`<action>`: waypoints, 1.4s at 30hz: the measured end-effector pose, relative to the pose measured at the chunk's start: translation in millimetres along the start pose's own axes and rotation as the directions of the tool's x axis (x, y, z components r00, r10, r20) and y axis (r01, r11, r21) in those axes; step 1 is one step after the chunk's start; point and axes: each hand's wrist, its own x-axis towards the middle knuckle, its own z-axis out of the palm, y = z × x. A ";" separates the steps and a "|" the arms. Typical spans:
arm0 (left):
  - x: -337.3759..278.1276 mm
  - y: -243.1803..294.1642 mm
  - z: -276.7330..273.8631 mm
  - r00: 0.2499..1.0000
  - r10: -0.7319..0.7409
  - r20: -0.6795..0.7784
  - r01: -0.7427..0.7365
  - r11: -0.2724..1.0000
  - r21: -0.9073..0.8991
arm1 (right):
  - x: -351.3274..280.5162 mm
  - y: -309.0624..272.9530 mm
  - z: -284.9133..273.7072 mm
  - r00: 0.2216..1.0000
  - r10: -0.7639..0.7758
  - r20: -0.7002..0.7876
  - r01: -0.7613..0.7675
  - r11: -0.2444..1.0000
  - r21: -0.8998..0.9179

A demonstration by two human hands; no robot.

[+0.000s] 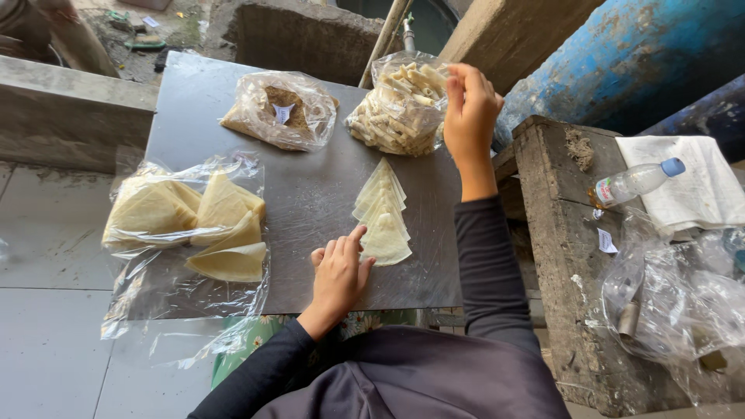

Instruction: The person places small amounts of a prepared filling onto triangular dough sheets and then folds the sheets into smaller triangular parcels.

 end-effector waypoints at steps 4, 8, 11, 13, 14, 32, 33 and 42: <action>36.7 0.9 -2.0 0.978 -0.044 -0.202 -0.022 0.949 -0.313 | 6.3 56.2 39.0 0.924 0.369 -0.100 -0.360 0.928 0.092; 181.6 -31.2 18.3 0.948 -0.204 -0.245 0.001 0.769 -0.639 | -11.5 115.6 68.8 0.780 0.625 0.018 -0.619 0.767 0.171; 284.3 -47.4 26.6 0.876 -0.476 -0.074 0.380 0.777 -0.502 | -18.4 132.9 84.1 0.751 0.644 0.143 -0.659 0.744 0.111; 318.6 -52.3 40.6 0.916 -0.350 -0.196 0.264 0.895 -0.360 | -15.0 136.1 78.4 0.677 0.706 0.206 -0.735 0.638 0.231; 327.6 -57.3 48.1 0.929 -0.277 -0.244 0.207 0.938 -0.277 | -13.7 134.9 74.3 0.635 0.732 0.245 -0.769 0.572 0.286; 339.8 -50.7 27.8 0.955 -0.282 -0.095 0.190 0.824 -0.534 | 9.9 98.6 47.9 0.666 0.714 0.215 -0.610 0.356 0.707; 334.8 -53.8 25.3 0.954 -0.275 -0.116 0.178 0.836 -0.519 | 6.6 97.1 48.6 0.674 0.694 0.252 -0.635 0.371 0.678; 278.8 -43.5 15.0 0.979 -0.143 -0.148 0.078 0.922 -0.380 | -27.9 77.9 9.5 0.773 0.526 0.356 -0.634 0.668 0.390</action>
